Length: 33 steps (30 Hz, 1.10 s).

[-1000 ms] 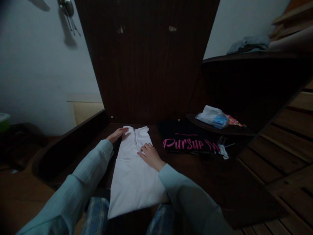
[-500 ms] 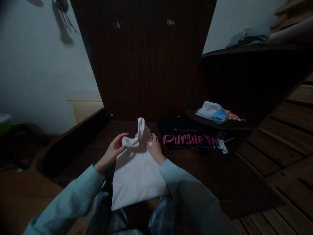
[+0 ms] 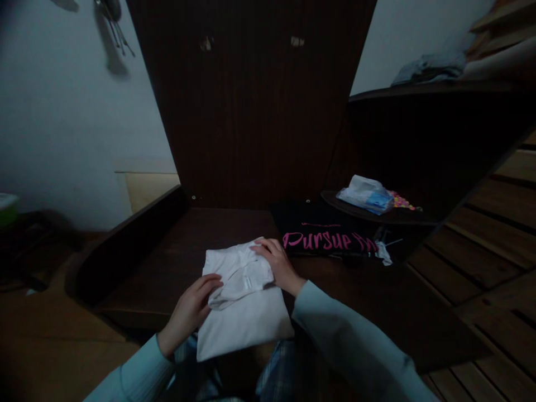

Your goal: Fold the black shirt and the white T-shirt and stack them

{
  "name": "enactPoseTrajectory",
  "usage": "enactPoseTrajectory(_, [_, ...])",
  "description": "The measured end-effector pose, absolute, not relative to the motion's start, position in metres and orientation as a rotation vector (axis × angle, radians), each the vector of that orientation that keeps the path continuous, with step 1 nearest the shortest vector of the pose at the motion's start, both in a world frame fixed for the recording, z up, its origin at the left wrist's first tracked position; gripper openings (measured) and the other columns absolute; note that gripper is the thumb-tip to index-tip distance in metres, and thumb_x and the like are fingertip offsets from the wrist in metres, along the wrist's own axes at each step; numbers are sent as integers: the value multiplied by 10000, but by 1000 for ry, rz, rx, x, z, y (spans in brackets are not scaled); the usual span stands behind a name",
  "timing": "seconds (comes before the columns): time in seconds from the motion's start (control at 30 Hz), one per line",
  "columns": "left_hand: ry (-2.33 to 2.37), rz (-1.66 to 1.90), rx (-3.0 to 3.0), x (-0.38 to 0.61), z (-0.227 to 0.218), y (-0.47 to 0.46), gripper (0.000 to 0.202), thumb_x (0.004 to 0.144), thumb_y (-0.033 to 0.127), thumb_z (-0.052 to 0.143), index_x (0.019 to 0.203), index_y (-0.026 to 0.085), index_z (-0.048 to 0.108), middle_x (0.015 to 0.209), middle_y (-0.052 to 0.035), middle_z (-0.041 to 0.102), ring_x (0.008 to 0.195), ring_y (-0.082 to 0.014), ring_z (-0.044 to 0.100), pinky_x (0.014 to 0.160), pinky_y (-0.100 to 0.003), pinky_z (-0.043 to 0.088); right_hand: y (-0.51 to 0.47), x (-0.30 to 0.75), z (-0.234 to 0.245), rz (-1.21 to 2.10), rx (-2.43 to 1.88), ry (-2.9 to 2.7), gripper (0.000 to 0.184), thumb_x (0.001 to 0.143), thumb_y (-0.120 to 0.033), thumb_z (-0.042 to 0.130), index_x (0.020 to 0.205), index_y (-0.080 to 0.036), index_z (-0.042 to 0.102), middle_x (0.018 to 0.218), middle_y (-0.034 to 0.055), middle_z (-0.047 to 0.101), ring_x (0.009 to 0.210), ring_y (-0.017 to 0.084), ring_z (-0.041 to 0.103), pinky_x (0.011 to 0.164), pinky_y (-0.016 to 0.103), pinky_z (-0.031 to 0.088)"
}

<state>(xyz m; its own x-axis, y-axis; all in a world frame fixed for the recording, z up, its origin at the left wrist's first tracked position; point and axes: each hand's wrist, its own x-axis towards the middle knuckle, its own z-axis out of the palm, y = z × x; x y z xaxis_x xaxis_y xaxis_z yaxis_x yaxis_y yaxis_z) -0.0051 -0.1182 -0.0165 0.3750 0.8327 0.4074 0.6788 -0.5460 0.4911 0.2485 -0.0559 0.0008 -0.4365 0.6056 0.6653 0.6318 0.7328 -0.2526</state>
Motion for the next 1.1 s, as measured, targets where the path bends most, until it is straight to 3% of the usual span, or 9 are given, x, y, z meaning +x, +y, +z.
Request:
enactPoseTrajectory(0.1, [1452, 880, 2479, -7, -16, -125, 304, 728, 87, 494, 975, 221, 611, 1059, -65, 581, 958, -186, 550, 815, -314, 472, -88, 262, 2, -59, -899, -2361, 172, 740, -138, 559, 894, -197, 608, 977, 80, 603, 895, 204, 536, 773, 352, 457])
enactPoseTrajectory(0.27, [1532, 750, 2605, -4, -10, -126, 390, 719, 99, 506, 1079, 222, 589, 1064, -71, 604, 957, -204, 553, 823, -320, 474, -118, 261, -6, -84, -1067, -2517, 224, 796, -210, 507, 1002, -158, 579, 1033, 105, 619, 935, 201, 562, 793, 330, 470])
enactPoseTrajectory(0.57, [1561, 648, 2612, -14, -3, -69, 399, 744, 171, 465, 1127, 213, 568, 1181, -69, 575, 1073, -212, 532, 920, -322, 418, -73, 237, -1, -2, -1309, -2434, 290, 808, -140, 481, 1082, -187, 563, 1121, 101, 605, 1014, 211, 561, 835, 352, 477])
enactPoseTrajectory(0.77, [1445, 579, 2541, -14, 18, -20, 310, 715, 194, 517, 1000, 204, 637, 1072, -89, 635, 981, -238, 585, 886, -346, 424, -41, 209, 31, -60, -1656, -2535, 274, 800, -59, 426, 908, -180, 647, 893, 123, 677, 814, 238, 643, 683, 320, 481])
enactPoseTrajectory(0.93, [1285, 900, 2362, -24, 52, 7, 194, 698, 161, 521, 816, 165, 675, 1038, -88, 641, 953, -217, 588, 888, -331, 417, -16, 209, 86, -185, -1747, -2434, 214, 793, -105, 458, 856, -165, 653, 872, 129, 665, 808, 257, 629, 634, 314, 449])
enactPoseTrajectory(1.1, [1209, 1290, 1993, -30, 79, 1, 207, 683, 170, 551, 856, 149, 663, 859, -54, 671, 860, -203, 597, 803, -317, 453, -20, 223, 121, -304, -1544, -2264, 233, 806, -99, 422, 912, -175, 615, 925, 79, 633, 862, 199, 575, 678, 264, 418])
